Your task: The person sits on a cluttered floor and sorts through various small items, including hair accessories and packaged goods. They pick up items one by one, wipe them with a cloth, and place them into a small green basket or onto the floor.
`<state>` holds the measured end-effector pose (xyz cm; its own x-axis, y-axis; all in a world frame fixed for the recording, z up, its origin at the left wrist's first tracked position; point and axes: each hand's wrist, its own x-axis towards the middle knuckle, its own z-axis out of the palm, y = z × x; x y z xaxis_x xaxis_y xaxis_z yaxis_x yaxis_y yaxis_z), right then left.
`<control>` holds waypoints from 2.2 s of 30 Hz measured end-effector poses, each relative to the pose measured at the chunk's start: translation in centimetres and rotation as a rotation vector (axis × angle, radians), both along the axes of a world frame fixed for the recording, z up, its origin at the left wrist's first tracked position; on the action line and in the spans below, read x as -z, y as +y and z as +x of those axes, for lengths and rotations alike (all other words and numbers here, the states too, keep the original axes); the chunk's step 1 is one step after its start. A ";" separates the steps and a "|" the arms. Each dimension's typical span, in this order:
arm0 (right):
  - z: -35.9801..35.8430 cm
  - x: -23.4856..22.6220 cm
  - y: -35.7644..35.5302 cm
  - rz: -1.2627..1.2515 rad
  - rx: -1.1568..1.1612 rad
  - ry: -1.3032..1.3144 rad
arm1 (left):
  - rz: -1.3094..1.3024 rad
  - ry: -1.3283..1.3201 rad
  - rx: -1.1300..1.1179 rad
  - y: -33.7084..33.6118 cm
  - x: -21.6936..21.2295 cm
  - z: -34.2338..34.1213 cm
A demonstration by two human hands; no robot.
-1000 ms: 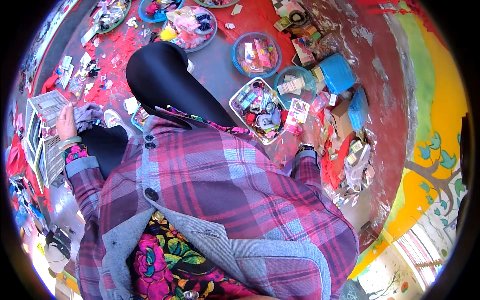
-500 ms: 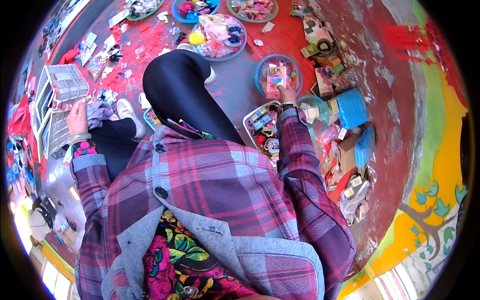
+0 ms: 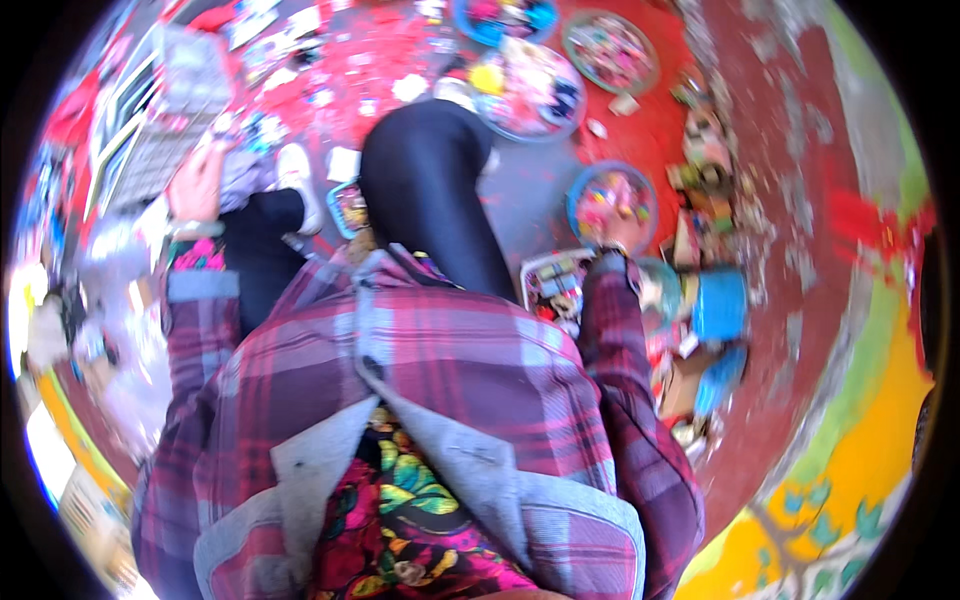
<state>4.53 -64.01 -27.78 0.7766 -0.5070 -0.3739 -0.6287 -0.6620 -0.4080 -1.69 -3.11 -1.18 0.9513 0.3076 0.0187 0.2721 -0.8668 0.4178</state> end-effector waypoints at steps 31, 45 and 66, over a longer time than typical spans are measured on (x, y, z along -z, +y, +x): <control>22.8 4.4 71.5 0.050 -1.381 -0.120 | -0.969 -0.316 -0.001 10.2 -5.6 -4.9; 23.2 10.4 62.1 1.545 -0.387 0.411 | -0.970 -0.254 -0.106 10.7 -5.3 -5.0; 19.3 4.3 60.1 1.862 -0.028 0.480 | -0.950 -0.115 -0.126 8.4 -6.1 -2.5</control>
<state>23.83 -3.89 -32.08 0.4589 0.7335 -0.5014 -0.8852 0.3289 -0.3290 -4.22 5.33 4.91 0.9181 0.3425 -0.1994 0.2535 -0.1209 0.9598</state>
